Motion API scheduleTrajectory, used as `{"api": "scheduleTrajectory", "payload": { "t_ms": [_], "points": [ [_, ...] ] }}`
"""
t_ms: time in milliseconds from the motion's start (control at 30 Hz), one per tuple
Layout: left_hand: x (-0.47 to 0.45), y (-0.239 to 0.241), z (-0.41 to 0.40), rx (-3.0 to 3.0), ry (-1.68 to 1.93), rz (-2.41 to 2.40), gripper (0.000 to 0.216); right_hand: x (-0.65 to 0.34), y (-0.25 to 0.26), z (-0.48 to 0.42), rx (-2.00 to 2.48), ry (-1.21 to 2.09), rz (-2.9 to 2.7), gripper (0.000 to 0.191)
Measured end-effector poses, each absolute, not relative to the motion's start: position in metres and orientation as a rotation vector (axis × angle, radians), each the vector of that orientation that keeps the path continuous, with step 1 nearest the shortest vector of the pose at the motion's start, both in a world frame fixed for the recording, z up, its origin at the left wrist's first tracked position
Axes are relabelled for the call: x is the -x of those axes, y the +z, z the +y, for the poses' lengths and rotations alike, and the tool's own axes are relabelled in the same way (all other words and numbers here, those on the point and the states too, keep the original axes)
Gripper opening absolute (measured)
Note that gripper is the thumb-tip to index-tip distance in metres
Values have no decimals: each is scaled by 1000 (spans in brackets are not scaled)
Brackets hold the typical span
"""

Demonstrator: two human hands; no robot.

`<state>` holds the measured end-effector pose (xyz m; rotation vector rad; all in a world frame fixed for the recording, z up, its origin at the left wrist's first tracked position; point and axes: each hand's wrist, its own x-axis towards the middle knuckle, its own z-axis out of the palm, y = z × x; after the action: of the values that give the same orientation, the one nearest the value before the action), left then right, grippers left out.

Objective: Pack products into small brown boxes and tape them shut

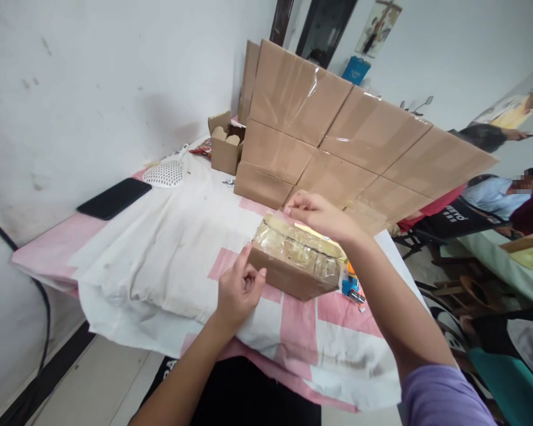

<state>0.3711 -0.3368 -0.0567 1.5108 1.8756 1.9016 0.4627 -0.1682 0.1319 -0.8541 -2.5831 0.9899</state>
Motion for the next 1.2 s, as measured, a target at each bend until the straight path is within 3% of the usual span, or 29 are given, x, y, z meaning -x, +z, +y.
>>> {"api": "scheduleTrajectory", "payload": {
  "t_ms": [233, 467, 600, 700, 800, 933, 1200],
  "points": [
    [-365, -52, -323, -1739, 1562, 2204, 36, -446, 82, -142, 951, 712, -2807, 21],
    [-366, -60, -323, -1747, 1537, 2241, 34, -442, 59, -146, 1060, 428, -2784, 20],
    [-367, -60, -322, -1722, 1544, 2207, 34, -454, 65, -132, 1322, 21, -2578, 39],
    [-368, -62, -324, -1690, 1557, 2204, 34, -490, 75, -102, 1428, -153, -2418, 25],
    [-367, -68, -326, -1717, 1556, 2219, 35, -556, 75, -74, 1589, -27, -2292, 15],
    [-364, -81, -326, -1735, 1572, 2195, 37, -657, 50, -70, 1829, 78, -2075, 21],
    [-365, -104, -321, -1769, 1720, 2129, 43, -710, -16, -123, 2088, 496, -1733, 72]
  ]
}}
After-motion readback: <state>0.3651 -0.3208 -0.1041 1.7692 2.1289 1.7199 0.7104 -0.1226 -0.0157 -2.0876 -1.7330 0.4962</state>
